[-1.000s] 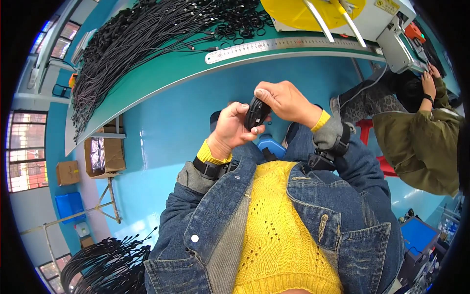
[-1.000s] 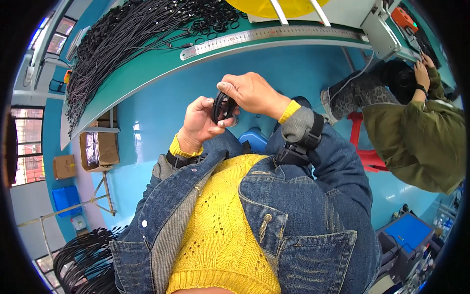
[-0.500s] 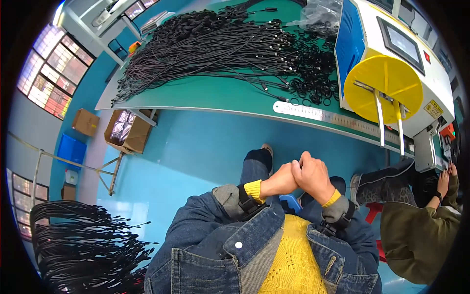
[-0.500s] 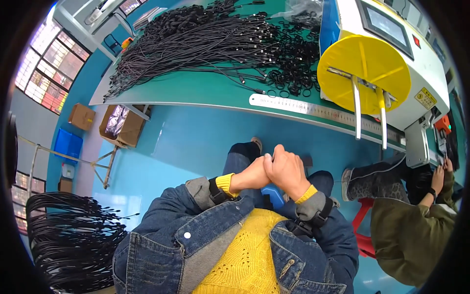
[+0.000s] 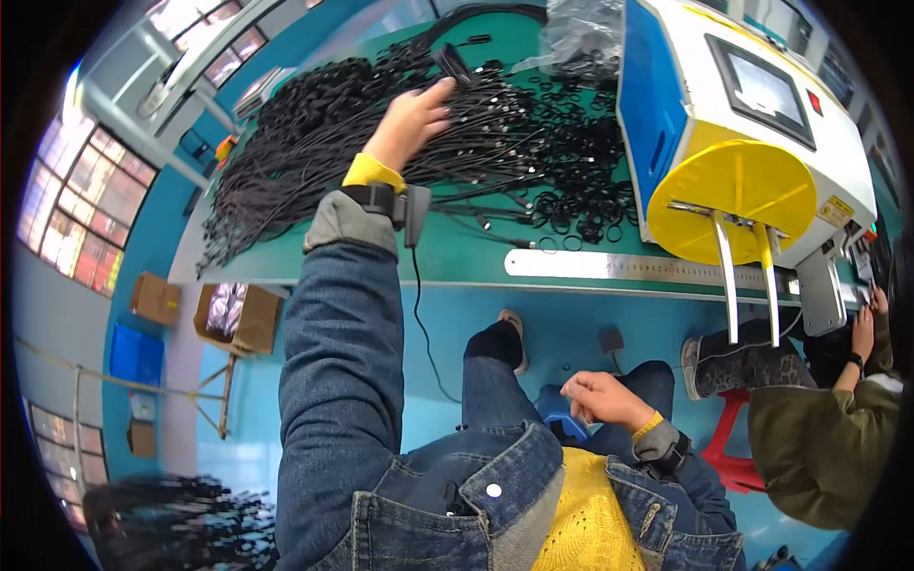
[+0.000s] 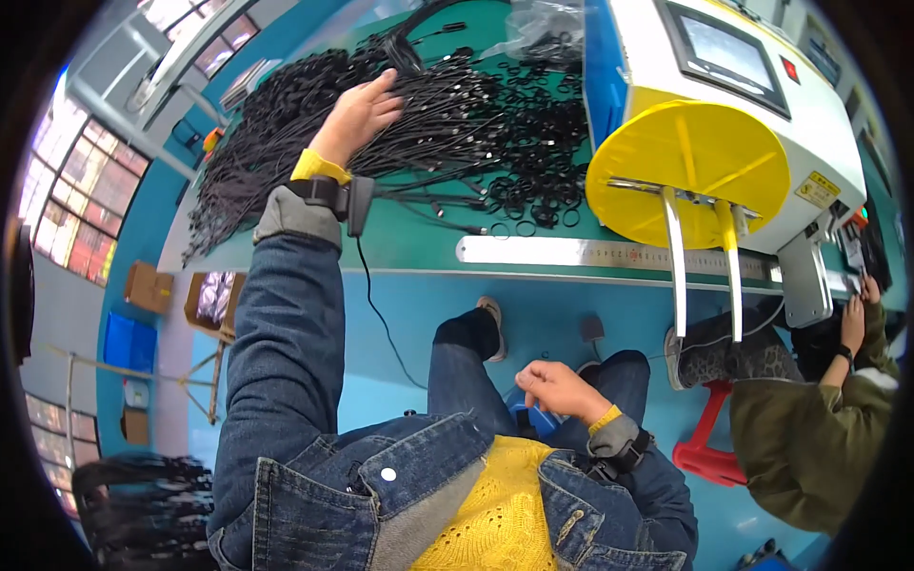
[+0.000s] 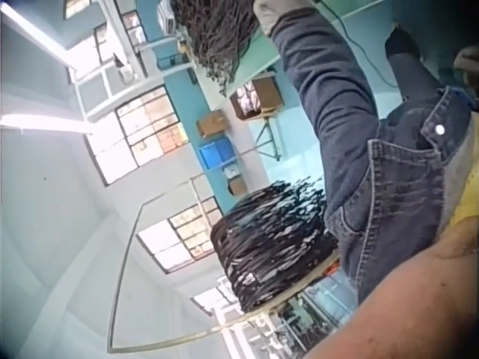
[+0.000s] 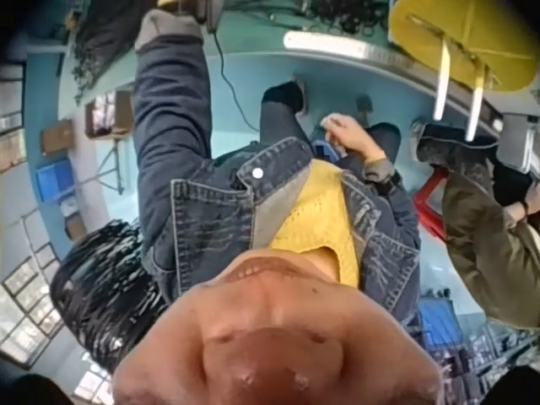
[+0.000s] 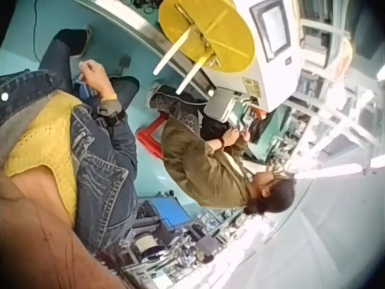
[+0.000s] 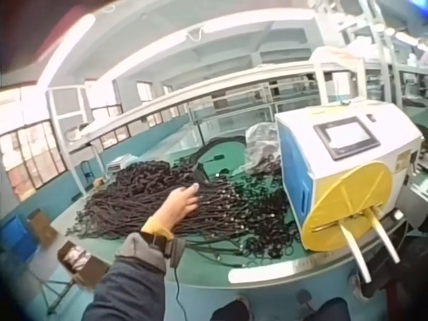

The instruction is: The person winds a cable around the spindles of a machine, removes the coiled cable, and secures it with a tie. This process is repeated for several cables, which are then placed onto a pile on the table.

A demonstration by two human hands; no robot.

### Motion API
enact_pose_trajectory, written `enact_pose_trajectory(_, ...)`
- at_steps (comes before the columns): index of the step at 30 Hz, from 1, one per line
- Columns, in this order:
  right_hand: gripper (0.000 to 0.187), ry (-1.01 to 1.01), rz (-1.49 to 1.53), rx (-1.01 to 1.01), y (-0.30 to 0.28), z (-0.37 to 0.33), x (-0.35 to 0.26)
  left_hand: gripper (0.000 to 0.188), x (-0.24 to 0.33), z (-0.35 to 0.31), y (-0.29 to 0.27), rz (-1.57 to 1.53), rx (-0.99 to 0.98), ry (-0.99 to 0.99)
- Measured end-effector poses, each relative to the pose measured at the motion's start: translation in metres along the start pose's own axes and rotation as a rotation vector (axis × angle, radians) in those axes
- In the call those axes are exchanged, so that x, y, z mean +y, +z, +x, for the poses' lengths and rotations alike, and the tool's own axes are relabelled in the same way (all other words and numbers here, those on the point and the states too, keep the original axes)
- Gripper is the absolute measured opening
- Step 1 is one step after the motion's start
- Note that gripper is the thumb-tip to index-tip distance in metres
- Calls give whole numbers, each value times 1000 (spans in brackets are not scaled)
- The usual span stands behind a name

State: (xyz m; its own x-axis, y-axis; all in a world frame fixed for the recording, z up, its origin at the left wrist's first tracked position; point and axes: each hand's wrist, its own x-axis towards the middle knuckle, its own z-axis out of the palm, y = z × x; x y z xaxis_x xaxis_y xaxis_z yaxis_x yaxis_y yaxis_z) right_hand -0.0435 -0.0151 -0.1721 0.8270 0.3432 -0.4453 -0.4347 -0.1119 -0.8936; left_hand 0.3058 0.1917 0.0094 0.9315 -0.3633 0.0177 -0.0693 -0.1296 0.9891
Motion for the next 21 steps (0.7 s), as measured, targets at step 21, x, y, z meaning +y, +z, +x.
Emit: enact_pose_trajectory(21, 46, -702, -414, 813, 2, -52, -50, 10, -9, -175, 29, 719, 210, 760)
